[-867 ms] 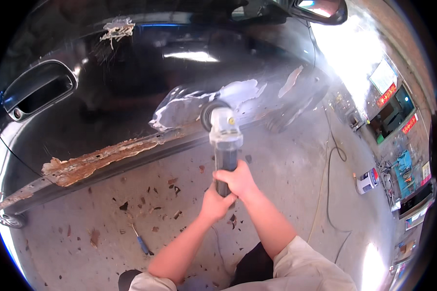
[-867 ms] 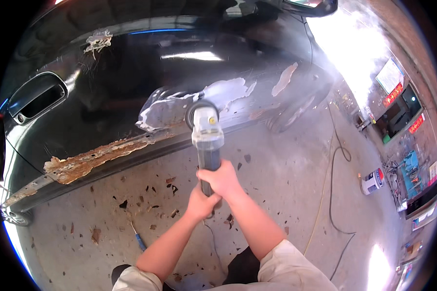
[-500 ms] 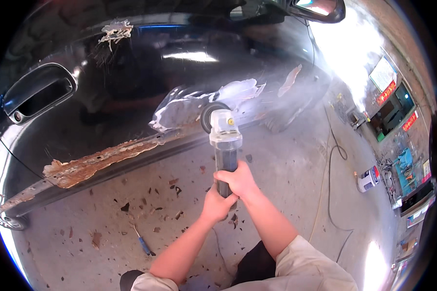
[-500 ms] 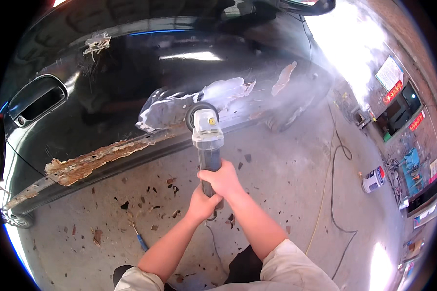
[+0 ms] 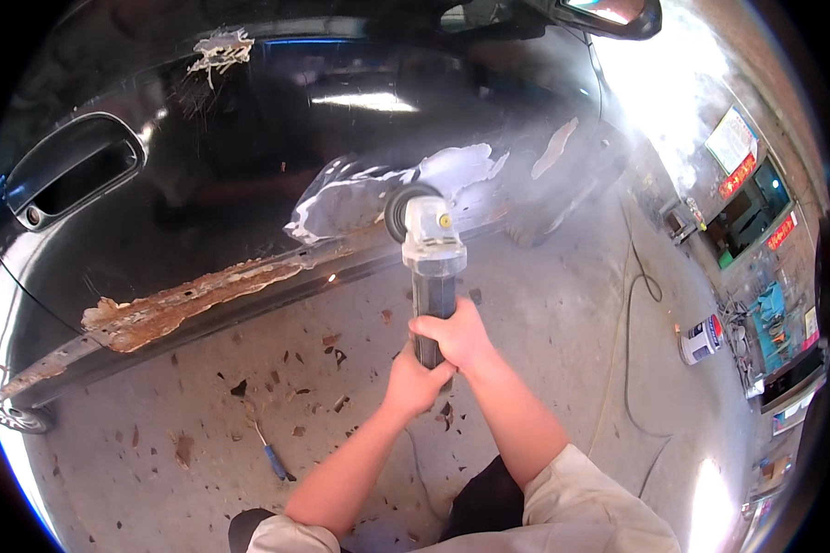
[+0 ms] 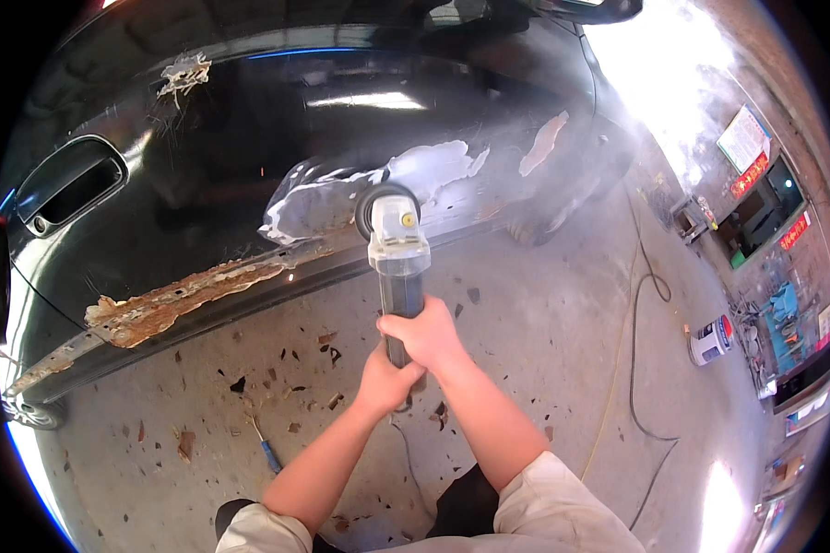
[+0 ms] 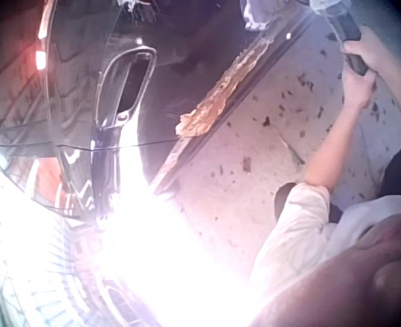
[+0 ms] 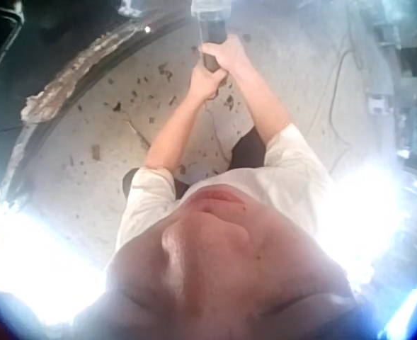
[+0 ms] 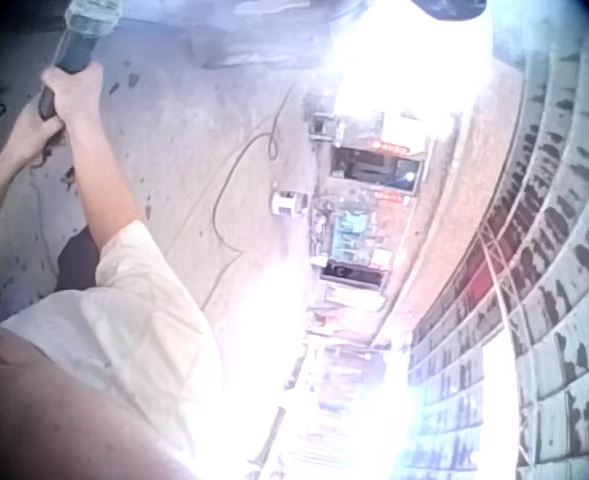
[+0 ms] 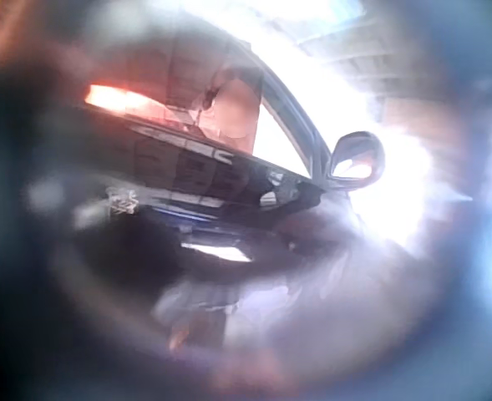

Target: The person uses an angle grinder to remove rust and paint from the side of a black car door. Sparks fly as the tool grinds away the corroded surface, revealing bare metal underneath.

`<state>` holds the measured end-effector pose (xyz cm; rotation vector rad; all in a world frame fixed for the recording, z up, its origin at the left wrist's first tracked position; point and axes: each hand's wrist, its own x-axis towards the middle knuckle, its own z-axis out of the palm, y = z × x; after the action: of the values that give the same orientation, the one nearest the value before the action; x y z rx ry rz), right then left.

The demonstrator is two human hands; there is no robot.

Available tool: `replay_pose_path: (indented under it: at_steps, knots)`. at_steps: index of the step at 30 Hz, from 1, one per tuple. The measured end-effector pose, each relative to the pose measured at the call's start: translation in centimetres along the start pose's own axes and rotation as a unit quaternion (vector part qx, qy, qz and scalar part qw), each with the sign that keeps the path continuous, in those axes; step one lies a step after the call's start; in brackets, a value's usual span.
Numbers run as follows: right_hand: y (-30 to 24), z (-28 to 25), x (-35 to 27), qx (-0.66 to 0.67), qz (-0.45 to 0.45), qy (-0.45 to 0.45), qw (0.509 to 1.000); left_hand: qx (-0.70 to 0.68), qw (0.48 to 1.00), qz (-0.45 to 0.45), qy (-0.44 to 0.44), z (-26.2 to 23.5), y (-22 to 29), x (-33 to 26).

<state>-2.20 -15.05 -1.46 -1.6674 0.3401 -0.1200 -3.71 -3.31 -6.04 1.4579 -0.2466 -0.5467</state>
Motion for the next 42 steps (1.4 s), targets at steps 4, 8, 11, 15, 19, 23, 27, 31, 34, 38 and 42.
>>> replay_pose_path:
  at_steps: [4, 8, 11, 15, 19, 23, 27, 31, 34, 38, 42]
  knots:
    - [-0.6, 0.0, -0.1, 0.016, 0.011, 0.005, 1.000, 0.023, 1.000, 0.015, -0.010, -0.4, 0.0, 0.5]
    - [0.5, -0.2, 0.2, 0.011, 0.012, -0.002, 1.000, -0.002, 1.000, 0.000, 0.001, 0.3, -1.0, 0.4]
    - [-0.2, -0.2, 0.1, 0.022, 0.023, -0.001, 1.000, 0.012, 1.000, 0.012, 0.008, 0.4, -0.8, 0.5]
    - [0.2, -0.3, 0.1, 0.009, 0.005, 0.008, 1.000, 0.019, 1.000, 0.004, -0.002, 0.0, -0.3, 0.5]
    - [-0.6, -0.1, 0.0, 0.045, 0.017, 0.011, 0.999, 0.022, 1.000, -0.005, 0.006, 0.2, 0.8, 0.2]
    - [-0.4, 0.1, 0.1, 0.017, 0.015, 0.011, 1.000, 0.024, 1.000, -0.013, -0.003, -0.3, -0.3, 0.6]
    - [0.2, 0.0, -0.2, -0.009, 0.011, 0.010, 1.000, 0.002, 1.000, 0.016, 0.014, 0.6, -1.0, 0.0]
    - [0.0, -0.1, 0.8, 0.010, 0.001, 0.007, 1.000, 0.026, 1.000, 0.013, 0.005, -0.4, 0.5, 0.9]
    - [0.8, 0.1, 0.4, 0.038, 0.014, 0.009, 0.999, 0.031, 0.999, 0.007, 0.012, 0.0, -0.9, 0.5]
    - [0.9, -0.1, 0.0, 0.038, 0.036, -0.002, 0.999, 0.042, 0.999, 0.003, 0.012, 0.2, -1.3, 0.4]
    - [0.1, 0.0, 0.4, -0.004, -0.011, -0.012, 1.000, 0.023, 0.998, 0.057, 0.028, -0.1, -1.3, 1.1]
